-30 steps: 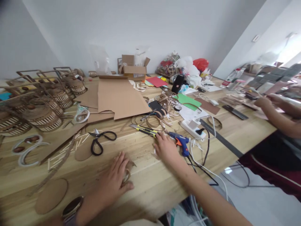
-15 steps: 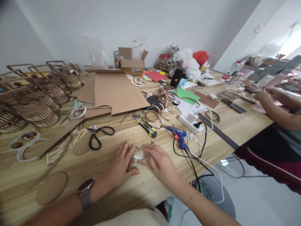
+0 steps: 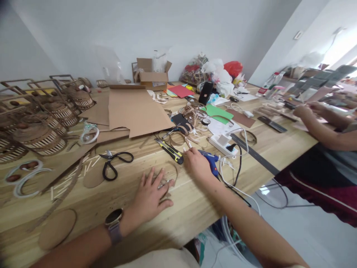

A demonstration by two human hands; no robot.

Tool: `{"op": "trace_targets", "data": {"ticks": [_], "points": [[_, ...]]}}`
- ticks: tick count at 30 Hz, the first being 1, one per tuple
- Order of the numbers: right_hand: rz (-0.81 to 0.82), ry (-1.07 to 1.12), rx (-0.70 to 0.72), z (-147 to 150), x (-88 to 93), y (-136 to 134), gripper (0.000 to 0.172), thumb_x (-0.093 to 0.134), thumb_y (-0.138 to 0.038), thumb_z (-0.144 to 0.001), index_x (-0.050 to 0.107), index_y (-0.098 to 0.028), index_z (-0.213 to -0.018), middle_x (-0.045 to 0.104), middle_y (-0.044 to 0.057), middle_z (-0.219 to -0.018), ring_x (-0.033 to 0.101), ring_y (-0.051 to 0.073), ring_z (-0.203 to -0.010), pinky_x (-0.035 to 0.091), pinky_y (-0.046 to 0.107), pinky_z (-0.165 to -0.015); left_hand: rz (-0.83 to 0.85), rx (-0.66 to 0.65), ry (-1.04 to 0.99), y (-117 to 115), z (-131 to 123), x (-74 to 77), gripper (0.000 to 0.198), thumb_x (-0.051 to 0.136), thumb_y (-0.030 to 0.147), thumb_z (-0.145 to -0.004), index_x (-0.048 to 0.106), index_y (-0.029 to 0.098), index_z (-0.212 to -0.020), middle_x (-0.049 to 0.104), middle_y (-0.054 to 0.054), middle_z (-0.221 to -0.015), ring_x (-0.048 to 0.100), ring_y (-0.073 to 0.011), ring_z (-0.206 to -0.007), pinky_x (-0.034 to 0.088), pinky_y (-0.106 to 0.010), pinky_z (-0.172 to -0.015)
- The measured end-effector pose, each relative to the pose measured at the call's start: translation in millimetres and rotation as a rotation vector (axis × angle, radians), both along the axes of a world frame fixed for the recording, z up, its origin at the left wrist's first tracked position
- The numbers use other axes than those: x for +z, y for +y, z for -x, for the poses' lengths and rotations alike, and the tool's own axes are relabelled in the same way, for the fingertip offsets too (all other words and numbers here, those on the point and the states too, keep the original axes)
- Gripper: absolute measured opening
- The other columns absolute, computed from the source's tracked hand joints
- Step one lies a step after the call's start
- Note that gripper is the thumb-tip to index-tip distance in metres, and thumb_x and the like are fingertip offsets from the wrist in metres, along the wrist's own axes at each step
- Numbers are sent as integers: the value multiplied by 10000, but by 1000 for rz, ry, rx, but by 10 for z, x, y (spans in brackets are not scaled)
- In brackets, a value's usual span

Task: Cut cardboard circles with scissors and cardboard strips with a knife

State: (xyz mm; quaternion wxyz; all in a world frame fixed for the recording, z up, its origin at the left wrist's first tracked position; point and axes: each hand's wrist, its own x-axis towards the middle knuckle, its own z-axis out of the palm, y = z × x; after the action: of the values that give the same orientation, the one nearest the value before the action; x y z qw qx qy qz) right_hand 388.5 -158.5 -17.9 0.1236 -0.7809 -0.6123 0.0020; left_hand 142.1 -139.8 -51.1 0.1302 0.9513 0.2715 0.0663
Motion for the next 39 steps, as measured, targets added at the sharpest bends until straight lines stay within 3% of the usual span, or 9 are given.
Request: {"op": "trace_targets", "data": {"ticks": [3,8,15,20,23,29,32,35,39], "points": [[100,-53,-40,39,1,2,190,548,-179,-1007,706,-128,-915,696,101,-961,690,202,-873,558,322,-807,-18,14,-3,-17,12,-9,604,556,604,-939,470,403,-1501,343,-128,-1655,264,-498,-1499,246,-747,-1142],[195,-112,-77,18,-85,104,261,647,-317,-1002,645,-159,-1210,686,75,-1154,694,200,-935,602,384,-802,-23,20,13,-18,10,-12,578,537,585,-957,468,406,-1502,347,-122,-1654,267,-492,-1501,239,-748,-1144],[143,-136,63,-64,-135,361,310,657,-320,-993,634,-167,-1261,643,103,-1291,660,254,-1098,569,465,-922,-35,28,-2,-13,9,-61,583,575,581,-938,483,415,-1489,356,-116,-1651,279,-493,-1495,248,-746,-1141],[76,-88,156,-57,-175,34,263,593,-101,-968,663,-137,-1219,667,150,-1235,648,278,-1102,546,478,-979,-29,19,-39,-20,17,-28,570,561,586,-942,516,385,-1474,384,-132,-1634,296,-493,-1487,259,-738,-1143],[35,-30,209,132,-243,-334,489,475,57,-854,664,-141,-1260,679,195,-1208,632,332,-1113,543,509,-998,-30,25,-53,-22,11,-34,566,545,599,-944,524,386,-1469,395,-129,-1628,304,-492,-1483,259,-739,-1142],[-34,192,357,736,-310,-894,587,450,32,-798,638,-136,-1328,664,181,-1290,626,290,-1184,562,436,-1022,-40,40,-53,-22,10,-29,584,531,595,-953,509,355,-1485,400,-149,-1620,325,-474,-1478,276,-717,-1146],[-98,355,384,792,-258,-950,532,420,12,-844,667,-174,-1276,664,153,-1309,626,231,-1229,554,381,-1034,-31,39,-59,-17,22,11,607,479,630,-961,541,296,-1465,427,-171,-1598,330,-461,-1480,281,-701,-1154],[-170,479,304,707,-227,-917,486,388,-21,-897,665,-175,-1266,654,174,-1320,608,246,-1269,523,450,-1063,-19,54,-55,-23,8,49,653,459,668,-951,572,243,-1434,431,-187,-1593,330,-452,-1484,280,-692,-1163],[-159,584,276,711,-251,-878,487,424,-68,-904,644,-196,-1318,699,147,-1287,668,240,-1186,545,442,-1023,3,101,-29,-70,-69,59,809,591,771,-812,603,205,-1389,434,-223,-1581,328,-489,-1472,274,-727,-1147]]}}
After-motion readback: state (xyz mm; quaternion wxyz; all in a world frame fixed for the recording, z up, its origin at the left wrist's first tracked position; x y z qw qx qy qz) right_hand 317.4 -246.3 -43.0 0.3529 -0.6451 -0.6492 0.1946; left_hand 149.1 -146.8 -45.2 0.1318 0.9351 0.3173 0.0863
